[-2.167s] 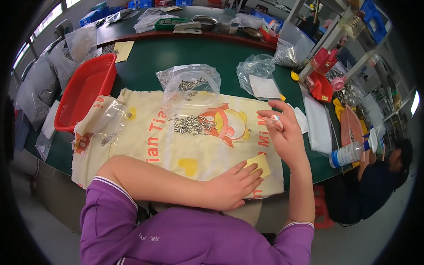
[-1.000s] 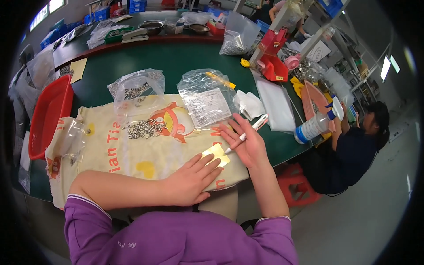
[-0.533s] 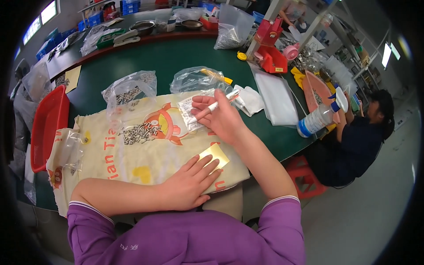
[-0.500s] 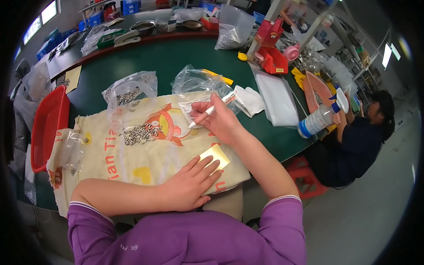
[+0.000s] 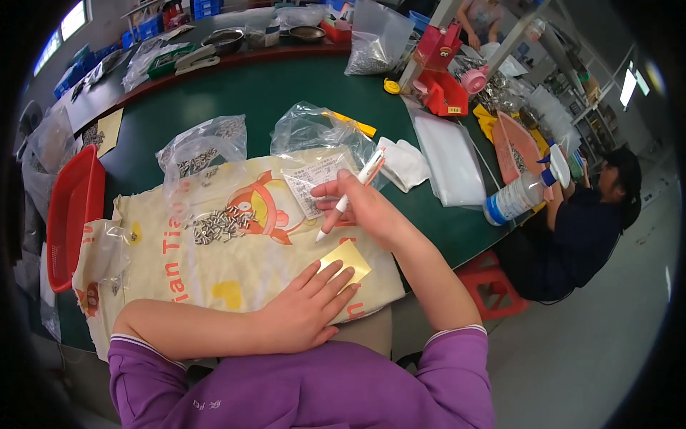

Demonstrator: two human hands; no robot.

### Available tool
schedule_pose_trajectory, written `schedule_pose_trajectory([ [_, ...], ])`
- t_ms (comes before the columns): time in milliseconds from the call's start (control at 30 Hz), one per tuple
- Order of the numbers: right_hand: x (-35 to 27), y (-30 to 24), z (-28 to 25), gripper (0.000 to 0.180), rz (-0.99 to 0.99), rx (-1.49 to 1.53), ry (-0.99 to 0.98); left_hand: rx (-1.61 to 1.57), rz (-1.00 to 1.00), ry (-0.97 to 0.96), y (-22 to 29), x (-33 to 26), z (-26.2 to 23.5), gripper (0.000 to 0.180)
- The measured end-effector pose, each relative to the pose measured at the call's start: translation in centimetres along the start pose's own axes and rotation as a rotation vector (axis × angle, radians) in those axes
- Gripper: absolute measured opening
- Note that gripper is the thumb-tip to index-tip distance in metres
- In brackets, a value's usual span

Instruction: Sorting small metal hardware components, writing on labels, and placing them into sealable plastic bags.

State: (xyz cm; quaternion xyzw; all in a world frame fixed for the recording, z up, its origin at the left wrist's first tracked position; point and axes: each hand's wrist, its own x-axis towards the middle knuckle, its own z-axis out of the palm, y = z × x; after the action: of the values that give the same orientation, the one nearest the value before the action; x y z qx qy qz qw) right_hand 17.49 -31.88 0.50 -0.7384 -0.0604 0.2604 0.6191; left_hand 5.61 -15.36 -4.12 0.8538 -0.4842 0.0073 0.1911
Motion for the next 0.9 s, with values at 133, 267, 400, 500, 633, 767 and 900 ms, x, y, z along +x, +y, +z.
schedule_pose_trajectory([
  [133, -1.6, 1.0, -1.0, 0.065, -0.109, 0.025, 0.102, -0.001, -0.01, -0.014, 0.3, 0.1, -0.4, 0.069],
  [267, -5.0, 2.2, -2.6, 0.072, -0.259, 0.169, 0.071, -0.083, -0.015, 0.03, 0.1, 0.0, 0.0, 0.068],
  [400, -6.7, 3.8, -0.5, 0.048, -0.336, 0.301, 0.101, -0.108, -0.02, 0.049, 0.0, 0.3, -0.2, 0.068],
  [500, -6.4, 4.8, -0.2, 0.022, -0.396, 0.296, 0.044, -0.129, -0.028, 0.065, -0.2, 0.5, -0.6, 0.068],
  [633, -5.5, 4.1, 0.9, 0.014, -0.244, 0.143, 0.087, -0.163, -0.076, 0.038, 0.0, 0.3, -0.7, 0.07],
  [767, -4.9, 4.0, 0.9, 0.017, -0.173, 0.178, 0.053, -0.127, -0.06, 0.031, -0.1, 0.2, -0.5, 0.071],
  [900, -5.1, 4.2, 0.4, 0.01, -0.189, 0.072, 0.052, -0.088, -0.013, 0.022, -0.1, 0.2, -0.7, 0.074],
])
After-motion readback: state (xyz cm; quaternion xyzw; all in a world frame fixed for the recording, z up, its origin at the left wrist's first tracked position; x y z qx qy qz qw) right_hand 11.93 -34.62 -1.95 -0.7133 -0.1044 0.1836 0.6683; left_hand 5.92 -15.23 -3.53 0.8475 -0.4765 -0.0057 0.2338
